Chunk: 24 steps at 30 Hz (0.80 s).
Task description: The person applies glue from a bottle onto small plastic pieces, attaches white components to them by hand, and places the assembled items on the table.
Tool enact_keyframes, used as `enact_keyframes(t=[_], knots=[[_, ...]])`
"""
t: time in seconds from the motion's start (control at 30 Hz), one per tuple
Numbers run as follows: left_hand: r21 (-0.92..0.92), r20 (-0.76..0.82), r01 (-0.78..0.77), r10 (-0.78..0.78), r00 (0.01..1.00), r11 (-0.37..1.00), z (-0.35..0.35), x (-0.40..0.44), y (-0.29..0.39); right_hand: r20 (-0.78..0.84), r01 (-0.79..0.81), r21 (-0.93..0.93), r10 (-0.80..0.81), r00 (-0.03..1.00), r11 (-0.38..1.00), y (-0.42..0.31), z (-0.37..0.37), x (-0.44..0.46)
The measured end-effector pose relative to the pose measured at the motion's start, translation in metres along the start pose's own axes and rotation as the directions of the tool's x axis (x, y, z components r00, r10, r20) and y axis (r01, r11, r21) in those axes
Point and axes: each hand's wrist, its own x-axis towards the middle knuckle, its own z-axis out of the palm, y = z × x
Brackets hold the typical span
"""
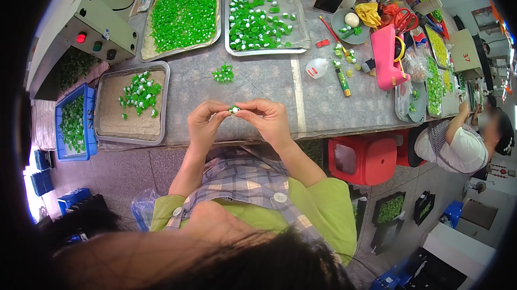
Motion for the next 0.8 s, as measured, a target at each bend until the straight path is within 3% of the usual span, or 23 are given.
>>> enact_keyframes(t=[0.23,0.3,0.43,0.63,0.7,0.8], knots=[[-0.002,-0.024,-0.026,0.025,0.999,1.0,0.004,0.001,0.006,0.012,-0.046,0.018,0.045,0.999,0.999,-0.008,-0.002,-0.001],[0.095,-0.012,-0.114,0.115,0.993,0.989,0.003,0.001,0.007,0.018,-0.059,0.017,0.059,0.998,0.998,-0.008,-0.001,-0.003],[0.128,0.015,-0.128,0.127,0.992,0.984,0.002,0.001,0.005,0.016,-0.086,0.029,0.086,0.996,0.996,-0.008,-0.001,-0.004],[-0.086,0.086,0.073,-0.066,0.994,0.994,0.0,0.001,0.002,0.059,-0.138,0.103,0.132,0.99,0.985,-0.012,-0.005,0.001],[-0.206,0.091,0.163,-0.147,0.985,0.965,0.002,0.0,0.001,0.057,-0.116,0.032,0.114,0.992,0.993,-0.013,-0.005,0.0],[-0.233,0.1,0.192,-0.173,0.98,0.953,0.002,-0.002,-0.002,0.086,-0.044,0.01,0.043,0.995,0.999,-0.011,-0.006,0.001]])
